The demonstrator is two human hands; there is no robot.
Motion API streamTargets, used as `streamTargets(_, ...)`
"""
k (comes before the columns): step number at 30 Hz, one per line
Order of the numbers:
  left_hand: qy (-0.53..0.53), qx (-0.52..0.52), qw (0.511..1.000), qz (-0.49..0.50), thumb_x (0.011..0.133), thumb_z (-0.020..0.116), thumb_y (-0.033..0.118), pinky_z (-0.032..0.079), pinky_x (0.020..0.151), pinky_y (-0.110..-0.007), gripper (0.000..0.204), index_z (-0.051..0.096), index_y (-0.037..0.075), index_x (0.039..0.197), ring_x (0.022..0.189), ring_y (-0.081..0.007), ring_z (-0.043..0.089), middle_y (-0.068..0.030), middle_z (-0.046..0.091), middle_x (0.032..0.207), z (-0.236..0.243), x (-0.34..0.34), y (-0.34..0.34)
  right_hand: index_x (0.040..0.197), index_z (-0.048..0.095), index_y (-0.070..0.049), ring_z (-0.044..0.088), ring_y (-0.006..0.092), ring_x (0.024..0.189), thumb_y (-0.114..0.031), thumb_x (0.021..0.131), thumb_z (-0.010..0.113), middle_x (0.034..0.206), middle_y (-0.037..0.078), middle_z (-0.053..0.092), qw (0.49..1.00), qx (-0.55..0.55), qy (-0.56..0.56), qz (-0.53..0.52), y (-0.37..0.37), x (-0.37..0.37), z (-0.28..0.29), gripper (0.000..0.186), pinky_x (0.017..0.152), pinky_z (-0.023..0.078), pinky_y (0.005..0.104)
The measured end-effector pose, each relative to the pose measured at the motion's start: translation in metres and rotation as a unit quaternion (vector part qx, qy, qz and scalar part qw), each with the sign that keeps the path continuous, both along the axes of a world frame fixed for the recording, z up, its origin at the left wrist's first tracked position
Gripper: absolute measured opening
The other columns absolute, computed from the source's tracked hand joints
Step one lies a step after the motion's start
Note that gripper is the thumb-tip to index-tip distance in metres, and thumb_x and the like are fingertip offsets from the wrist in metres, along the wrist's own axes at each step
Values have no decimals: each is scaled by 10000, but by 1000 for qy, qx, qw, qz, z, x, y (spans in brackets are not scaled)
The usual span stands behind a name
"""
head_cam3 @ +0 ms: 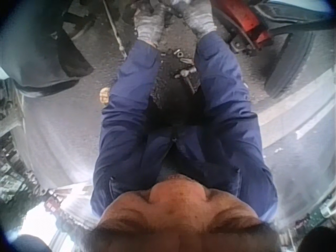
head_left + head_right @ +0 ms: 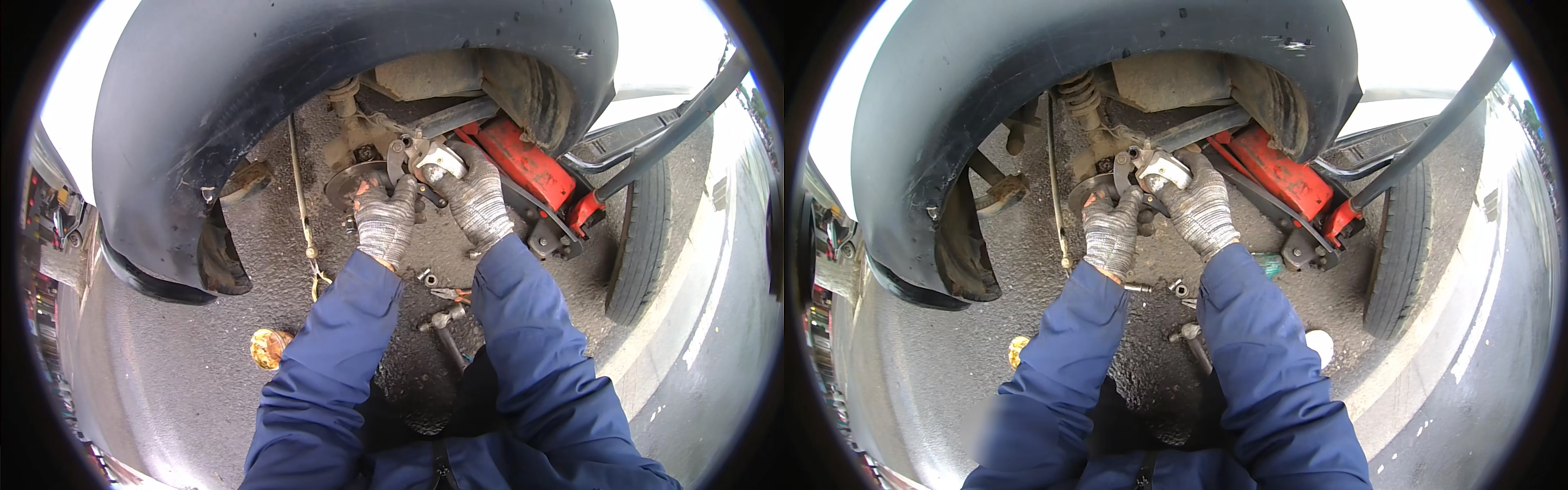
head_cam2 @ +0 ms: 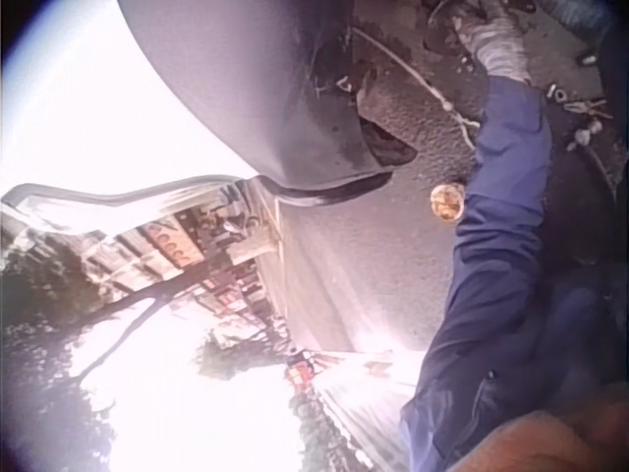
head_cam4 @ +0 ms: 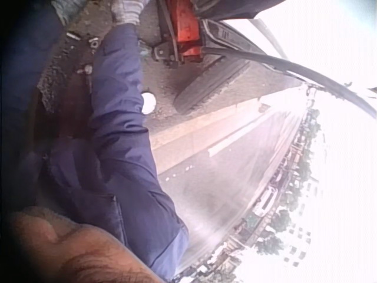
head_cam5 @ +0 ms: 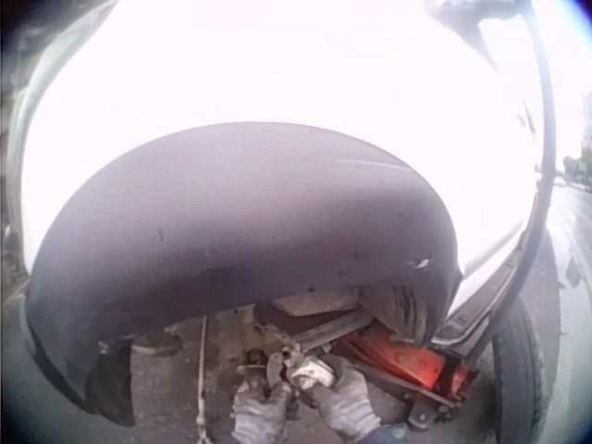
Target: The person kneels beside a car and uses pliers to remove a cotter pin from the wheel hub. They then apply grease to the pin and reinsert it into the hub, securing the brake assembly.
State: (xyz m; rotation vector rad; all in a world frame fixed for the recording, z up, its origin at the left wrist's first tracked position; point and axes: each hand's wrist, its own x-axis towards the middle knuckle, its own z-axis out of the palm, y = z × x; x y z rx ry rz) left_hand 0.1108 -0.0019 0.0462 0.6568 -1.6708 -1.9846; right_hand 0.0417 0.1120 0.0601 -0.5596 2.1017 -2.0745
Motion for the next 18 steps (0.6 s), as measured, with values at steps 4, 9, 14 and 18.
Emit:
streamTargets(4, -9, 42, 999, 3, 915, 619, 81, 532, 430, -279, 111, 551, -2, 944, 553, -136, 608, -67, 617, 760, 2, 2, 0, 1200, 558, 73, 616, 137, 859, -136, 773, 793, 1000, 127, 661, 1000, 7, -1, 6, -1, 1, 1, 530, 753, 527, 281)
streamTargets(9, -25, 70, 997, -10, 926, 608, 103, 532, 431, -268, 126, 537, 18, 985, 557, -131, 604, -67, 608, 756, -2, 4, 0, 1165, 568, 77, 667, 195, 879, -118, 758, 800, 993, 180, 677, 999, 13, -26, -13, -2, 3, 4, 508, 758, 549, 311)
streamTargets(14, -72, 28, 997, -31, 927, 599, 121, 537, 413, -271, 186, 533, -4, 1048, 551, -146, 632, -84, 625, 780, -7, -2, -12, 1154, 573, 89, 672, 210, 874, -168, 713, 845, 980, 189, 680, 999, 47, -4, -24, -2, 4, 4, 578, 761, 552, 318)
streamTargets(18, -108, 0, 993, -40, 927, 602, 163, 536, 400, -272, 367, 485, -47, 1206, 565, -160, 652, -108, 643, 816, -5, -3, -17, 1155, 576, 98, 673, 212, 870, -188, 703, 853, 989, 195, 681, 999, 38, -8, -34, -4, 5, 1, 603, 753, 550, 318)
